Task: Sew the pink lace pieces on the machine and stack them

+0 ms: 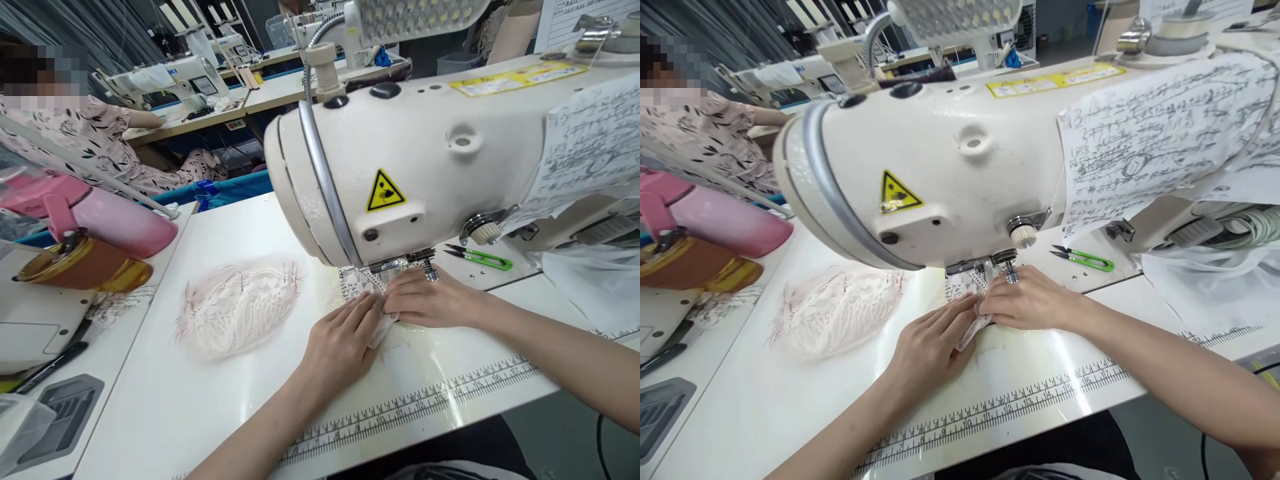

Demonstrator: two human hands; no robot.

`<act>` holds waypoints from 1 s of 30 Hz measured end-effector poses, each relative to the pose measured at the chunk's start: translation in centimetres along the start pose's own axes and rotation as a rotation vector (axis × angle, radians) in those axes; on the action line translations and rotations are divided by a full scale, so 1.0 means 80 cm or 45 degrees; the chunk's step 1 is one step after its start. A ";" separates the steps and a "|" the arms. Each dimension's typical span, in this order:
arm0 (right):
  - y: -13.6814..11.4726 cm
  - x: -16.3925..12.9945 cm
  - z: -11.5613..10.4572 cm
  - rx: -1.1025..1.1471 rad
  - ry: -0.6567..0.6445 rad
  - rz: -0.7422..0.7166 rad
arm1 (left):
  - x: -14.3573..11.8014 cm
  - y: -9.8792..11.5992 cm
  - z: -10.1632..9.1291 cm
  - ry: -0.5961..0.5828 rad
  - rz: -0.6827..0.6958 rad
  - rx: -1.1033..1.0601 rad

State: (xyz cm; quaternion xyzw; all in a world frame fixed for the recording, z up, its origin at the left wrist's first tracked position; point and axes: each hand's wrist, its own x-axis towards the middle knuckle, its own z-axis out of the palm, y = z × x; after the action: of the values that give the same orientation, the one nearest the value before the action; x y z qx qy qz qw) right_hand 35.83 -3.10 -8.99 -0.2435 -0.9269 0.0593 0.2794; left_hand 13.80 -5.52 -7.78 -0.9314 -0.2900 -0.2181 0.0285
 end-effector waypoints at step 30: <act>-0.001 0.004 -0.003 -0.309 0.208 0.015 | 0.003 -0.001 0.011 0.026 -0.028 0.000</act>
State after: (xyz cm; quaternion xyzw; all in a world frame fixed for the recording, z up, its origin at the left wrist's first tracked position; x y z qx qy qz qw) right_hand 35.68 -3.03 -8.64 -0.2848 -0.9001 -0.0717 0.3219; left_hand 14.31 -5.17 -8.45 -0.9259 -0.2998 -0.2279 0.0292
